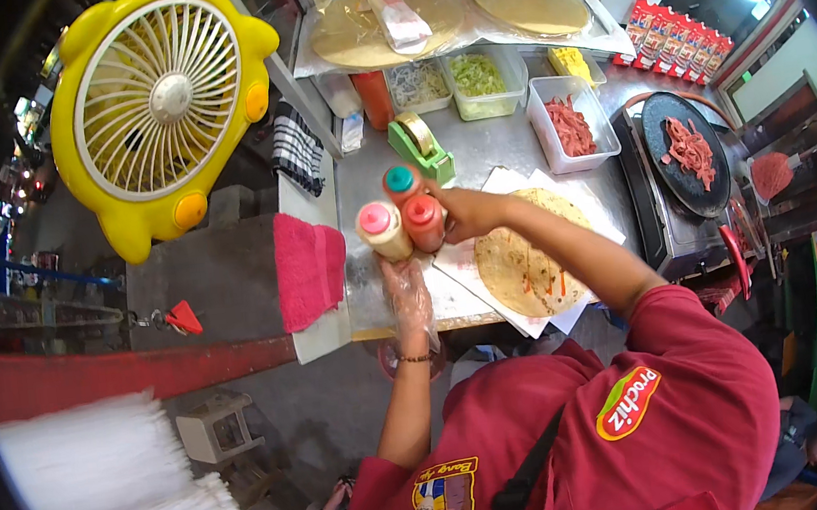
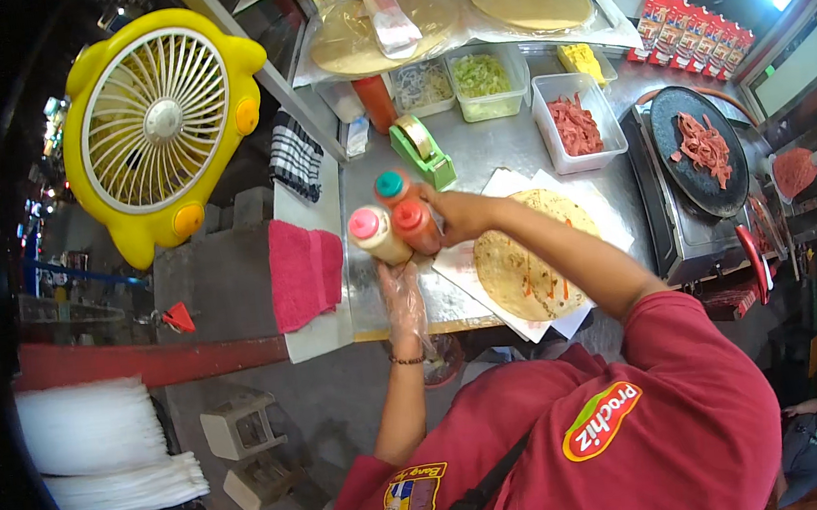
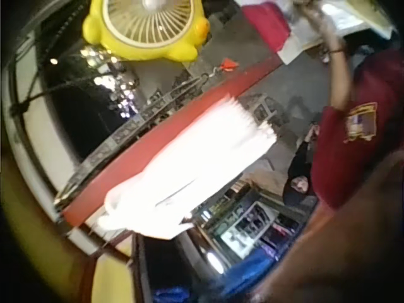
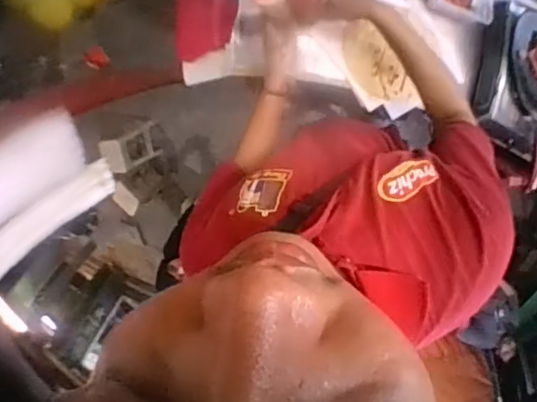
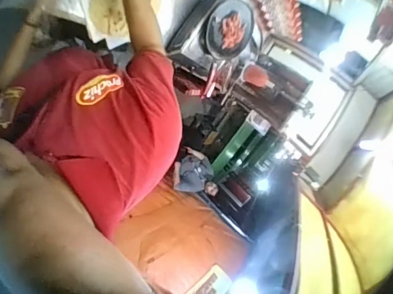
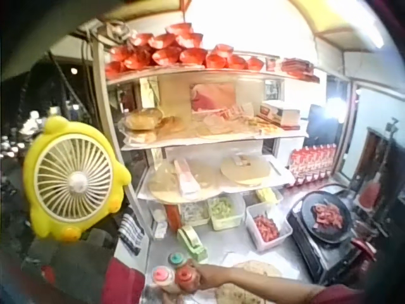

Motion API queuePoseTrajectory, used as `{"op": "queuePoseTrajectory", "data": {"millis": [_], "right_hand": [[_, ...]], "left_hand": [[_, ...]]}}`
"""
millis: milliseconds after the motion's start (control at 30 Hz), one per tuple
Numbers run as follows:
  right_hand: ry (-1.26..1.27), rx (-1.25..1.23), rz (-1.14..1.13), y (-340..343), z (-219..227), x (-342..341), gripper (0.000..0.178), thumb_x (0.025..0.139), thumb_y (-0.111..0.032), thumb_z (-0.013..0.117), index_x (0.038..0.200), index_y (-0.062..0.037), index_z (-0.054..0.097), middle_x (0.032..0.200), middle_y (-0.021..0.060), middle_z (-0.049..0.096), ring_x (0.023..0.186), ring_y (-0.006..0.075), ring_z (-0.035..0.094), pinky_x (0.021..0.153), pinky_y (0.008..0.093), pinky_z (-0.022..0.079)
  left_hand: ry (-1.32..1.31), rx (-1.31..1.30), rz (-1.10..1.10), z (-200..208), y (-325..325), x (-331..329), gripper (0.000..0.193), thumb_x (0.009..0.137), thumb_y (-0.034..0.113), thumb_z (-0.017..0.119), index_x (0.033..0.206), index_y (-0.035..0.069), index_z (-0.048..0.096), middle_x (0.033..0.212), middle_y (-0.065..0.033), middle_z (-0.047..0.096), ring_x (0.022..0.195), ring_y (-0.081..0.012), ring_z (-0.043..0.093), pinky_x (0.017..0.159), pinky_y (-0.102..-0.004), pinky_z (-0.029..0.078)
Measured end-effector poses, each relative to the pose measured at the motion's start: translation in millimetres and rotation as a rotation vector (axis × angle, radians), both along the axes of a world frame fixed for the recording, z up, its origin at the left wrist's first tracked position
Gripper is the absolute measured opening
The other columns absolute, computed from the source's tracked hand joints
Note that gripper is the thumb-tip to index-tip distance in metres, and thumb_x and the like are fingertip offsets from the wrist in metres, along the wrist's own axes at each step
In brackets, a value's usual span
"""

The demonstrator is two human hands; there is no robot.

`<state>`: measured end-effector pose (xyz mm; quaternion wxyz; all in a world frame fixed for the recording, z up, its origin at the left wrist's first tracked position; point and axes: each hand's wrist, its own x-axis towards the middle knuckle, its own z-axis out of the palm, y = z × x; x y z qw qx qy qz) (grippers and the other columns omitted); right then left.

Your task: The person is preparing and assembling kebabs on a street vendor stall.

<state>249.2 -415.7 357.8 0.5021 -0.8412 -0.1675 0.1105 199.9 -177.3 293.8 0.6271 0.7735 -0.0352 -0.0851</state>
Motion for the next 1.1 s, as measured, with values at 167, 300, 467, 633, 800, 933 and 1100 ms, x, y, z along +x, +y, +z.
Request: {"op": "queuePoseTrajectory", "data": {"millis": [167, 300, 467, 633, 800, 933, 1100], "right_hand": [[-0.173, -0.082, -0.160, 23.6, -20.3, 14.6, 0.107, 0.072, -0.018, 0.088, 0.157, -0.0060, 0.025, 0.125, 0.0286, 0.064, 0.100, 0.0405, 0.070, 0.091, 0.0457, 0.056], [-0.094, -0.326, -0.447, -1.1, 9.4, -39.0, 0.046, 0.083, -0.022, 0.074, 0.120, 0.0039, 0.065, 0.110, 0.0271, 0.072, 0.099, 0.0433, 0.070, 0.088, 0.0511, 0.055], [-0.046, -0.907, -0.853, -162.8, -2.9, -121.6, 0.024, 0.089, -0.011, 0.058, 0.108, -0.0057, 0.071, 0.108, 0.0190, 0.072, 0.105, 0.0384, 0.069, 0.086, 0.0514, 0.056], [-0.012, -0.741, -0.901, -176.3, 8.0, -85.2, 0.029, 0.095, -0.019, 0.060, 0.118, -0.0025, 0.061, 0.120, 0.0200, 0.069, 0.107, 0.0417, 0.068, 0.091, 0.0520, 0.055], [-0.069, -0.293, -0.572, -127.8, 143.9, -192.2, 0.040, 0.094, -0.028, 0.073, 0.124, -0.0019, 0.067, 0.116, 0.0197, 0.074, 0.106, 0.0360, 0.071, 0.088, 0.0459, 0.056], [-0.271, -0.065, -1.007, -225.5, 188.5, -347.2, 0.020, 0.092, -0.008, 0.069, 0.111, 0.0002, 0.071, 0.104, 0.0113, 0.076, 0.093, 0.0200, 0.071, 0.081, 0.0330, 0.055], [-0.119, -0.825, -1.464, -374.5, 138.4, -483.9, 0.035, 0.098, -0.025, 0.070, 0.122, 0.0007, 0.064, 0.114, 0.0179, 0.070, 0.105, 0.0301, 0.067, 0.092, 0.0404, 0.051]], "left_hand": [[-0.175, -0.150, -0.028, -15.1, -3.4, 57.3, 0.067, 0.099, 0.008, 0.066, 0.154, -0.005, 0.030, 0.130, -0.0194, 0.064, 0.113, -0.0264, 0.065, 0.101, -0.0396, 0.051], [0.004, -0.184, 0.216, -15.0, 29.4, 21.4, 0.066, 0.102, 0.012, 0.065, 0.154, -0.005, 0.029, 0.119, -0.0153, 0.065, 0.105, -0.0261, 0.065, 0.099, -0.0385, 0.052], [-0.103, -0.058, -0.358, 46.8, -29.3, -49.6, 0.046, 0.103, 0.020, 0.065, 0.140, -0.005, 0.053, 0.119, -0.0144, 0.064, 0.114, -0.0231, 0.060, 0.103, -0.0378, 0.047], [-0.694, 0.328, -0.464, 110.8, -181.0, 25.7, 0.054, 0.100, 0.030, 0.066, 0.143, 0.000, 0.053, 0.130, -0.0227, 0.063, 0.128, -0.0398, 0.056, 0.113, -0.0490, 0.042], [-1.081, 0.809, -0.369, 87.7, -265.3, 164.9, 0.033, 0.099, 0.025, 0.059, 0.124, 0.004, 0.067, 0.119, -0.0221, 0.069, 0.114, -0.0384, 0.066, 0.100, -0.0489, 0.051], [-0.941, 1.025, -0.812, 74.9, -262.8, 131.5, 0.027, 0.094, 0.014, 0.058, 0.113, 0.005, 0.074, 0.098, -0.0219, 0.073, 0.095, -0.0397, 0.070, 0.088, -0.0487, 0.056], [-0.669, 0.983, -1.045, 106.8, -273.1, 144.4, 0.033, 0.101, 0.028, 0.060, 0.118, 0.003, 0.072, 0.117, -0.0204, 0.072, 0.106, -0.0381, 0.069, 0.092, -0.0435, 0.056]]}}
